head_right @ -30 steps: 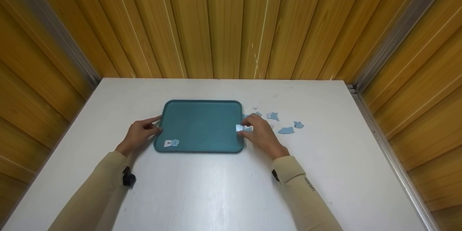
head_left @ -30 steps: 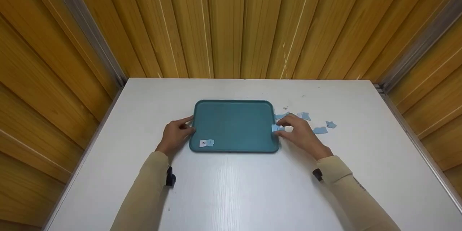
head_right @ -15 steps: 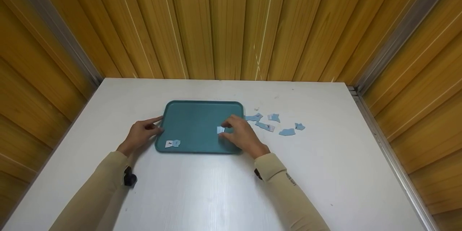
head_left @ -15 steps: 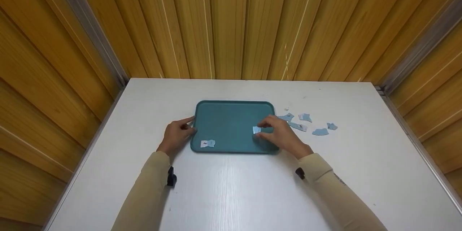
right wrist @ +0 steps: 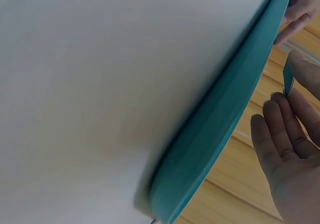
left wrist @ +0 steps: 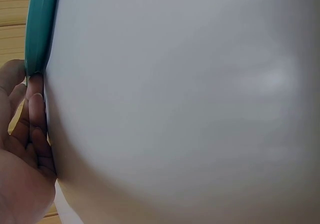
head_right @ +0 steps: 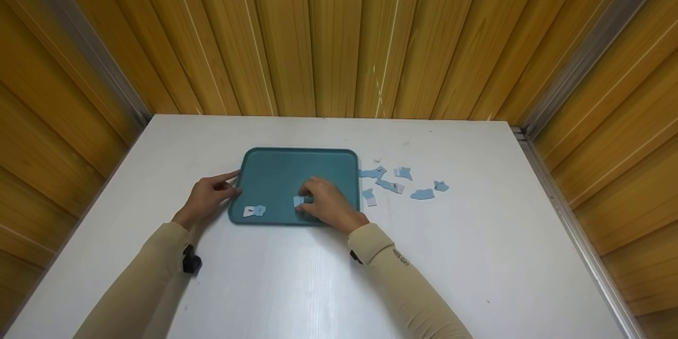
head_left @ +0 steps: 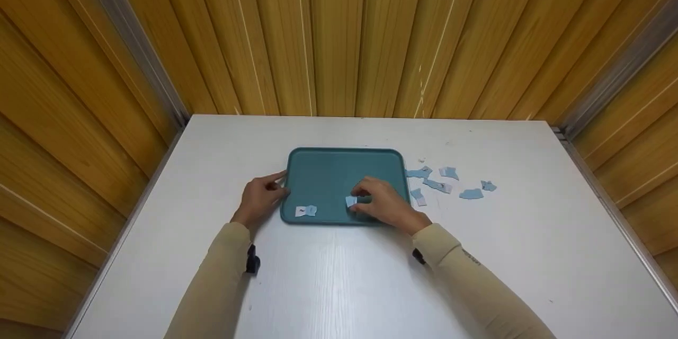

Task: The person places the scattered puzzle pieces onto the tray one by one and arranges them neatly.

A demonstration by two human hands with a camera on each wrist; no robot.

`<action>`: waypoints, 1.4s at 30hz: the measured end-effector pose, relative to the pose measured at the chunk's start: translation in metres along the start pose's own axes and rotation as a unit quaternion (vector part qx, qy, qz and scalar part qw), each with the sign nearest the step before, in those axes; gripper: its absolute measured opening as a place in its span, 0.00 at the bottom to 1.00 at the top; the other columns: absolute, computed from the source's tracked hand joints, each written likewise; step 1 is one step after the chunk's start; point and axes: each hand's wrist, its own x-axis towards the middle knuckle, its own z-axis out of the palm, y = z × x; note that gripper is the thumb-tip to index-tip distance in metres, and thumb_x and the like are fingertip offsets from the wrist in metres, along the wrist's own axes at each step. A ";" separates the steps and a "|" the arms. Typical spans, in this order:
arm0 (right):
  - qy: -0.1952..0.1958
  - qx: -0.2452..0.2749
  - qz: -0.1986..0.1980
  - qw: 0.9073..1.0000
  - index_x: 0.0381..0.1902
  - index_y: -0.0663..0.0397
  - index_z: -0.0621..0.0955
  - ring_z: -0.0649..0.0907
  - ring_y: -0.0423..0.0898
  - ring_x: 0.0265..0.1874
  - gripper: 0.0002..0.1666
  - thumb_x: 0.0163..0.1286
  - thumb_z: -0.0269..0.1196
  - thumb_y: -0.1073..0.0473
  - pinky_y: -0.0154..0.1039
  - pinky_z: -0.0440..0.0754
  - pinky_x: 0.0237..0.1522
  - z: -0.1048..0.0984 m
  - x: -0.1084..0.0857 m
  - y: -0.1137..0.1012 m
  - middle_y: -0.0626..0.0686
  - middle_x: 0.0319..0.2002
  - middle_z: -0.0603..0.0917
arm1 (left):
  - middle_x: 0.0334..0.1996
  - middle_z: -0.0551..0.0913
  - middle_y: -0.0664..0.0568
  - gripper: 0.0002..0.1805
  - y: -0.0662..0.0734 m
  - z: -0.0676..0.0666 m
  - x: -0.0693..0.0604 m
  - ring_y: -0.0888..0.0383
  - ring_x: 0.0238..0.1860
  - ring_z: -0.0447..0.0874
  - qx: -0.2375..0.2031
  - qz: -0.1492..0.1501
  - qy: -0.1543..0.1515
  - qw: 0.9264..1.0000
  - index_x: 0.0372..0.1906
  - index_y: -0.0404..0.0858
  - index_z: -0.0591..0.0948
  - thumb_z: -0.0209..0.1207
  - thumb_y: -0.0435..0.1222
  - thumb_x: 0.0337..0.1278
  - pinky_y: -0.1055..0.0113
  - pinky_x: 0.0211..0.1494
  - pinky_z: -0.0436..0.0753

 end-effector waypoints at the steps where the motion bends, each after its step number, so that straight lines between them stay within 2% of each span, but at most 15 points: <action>1: -0.004 -0.001 -0.002 1.000 0.50 0.56 0.87 0.84 0.49 0.49 0.16 0.66 0.77 0.60 0.47 0.83 0.55 0.003 0.001 -0.001 0.50 0.46 0.83 | 0.38 0.82 0.48 0.29 0.000 0.000 0.000 0.51 0.43 0.76 -0.001 0.002 0.001 1.000 0.73 0.43 0.80 0.67 0.33 0.67 0.58 0.50 0.75; 11: -0.035 -0.007 -0.009 0.999 0.50 0.59 0.87 0.81 0.46 0.43 0.16 0.67 0.77 0.59 0.45 0.82 0.49 0.022 0.010 -0.012 0.50 0.45 0.83 | 0.39 0.82 0.47 0.30 -0.001 0.002 -0.001 0.51 0.44 0.76 -0.005 0.000 -0.004 1.000 0.73 0.44 0.79 0.68 0.34 0.67 0.58 0.51 0.75; 17: -0.047 -0.015 -0.016 0.999 0.50 0.60 0.87 0.81 0.46 0.43 0.16 0.68 0.76 0.59 0.44 0.82 0.48 0.031 0.015 -0.018 0.52 0.45 0.83 | 0.40 0.82 0.47 0.29 -0.001 0.002 -0.001 0.51 0.44 0.76 -0.009 -0.005 -0.003 1.000 0.73 0.44 0.80 0.68 0.34 0.67 0.58 0.51 0.76; 31: -0.044 -0.048 -0.047 0.997 0.47 0.62 0.87 0.82 0.48 0.43 0.16 0.66 0.77 0.60 0.45 0.83 0.48 0.039 0.023 -0.023 0.55 0.43 0.83 | 0.39 0.80 0.47 0.29 0.000 0.000 -0.002 0.50 0.45 0.75 -0.009 -0.004 -0.002 1.000 0.73 0.45 0.80 0.67 0.35 0.68 0.57 0.52 0.74; 36: -0.049 -0.048 -0.033 0.997 0.48 0.61 0.87 0.83 0.47 0.43 0.17 0.66 0.78 0.58 0.44 0.83 0.49 0.037 0.023 -0.023 0.54 0.43 0.83 | 0.38 0.79 0.47 0.29 0.000 0.001 -0.001 0.51 0.45 0.75 -0.020 -0.008 -0.007 1.000 0.74 0.45 0.79 0.67 0.36 0.69 0.58 0.51 0.74; 42: -0.054 -0.018 -0.012 0.998 0.50 0.61 0.87 0.82 0.47 0.45 0.19 0.66 0.78 0.57 0.45 0.82 0.50 0.031 0.020 -0.019 0.53 0.45 0.83 | 0.39 0.80 0.47 0.28 -0.002 0.001 -0.001 0.51 0.45 0.76 -0.016 -0.006 -0.008 1.000 0.74 0.45 0.79 0.66 0.35 0.70 0.59 0.50 0.75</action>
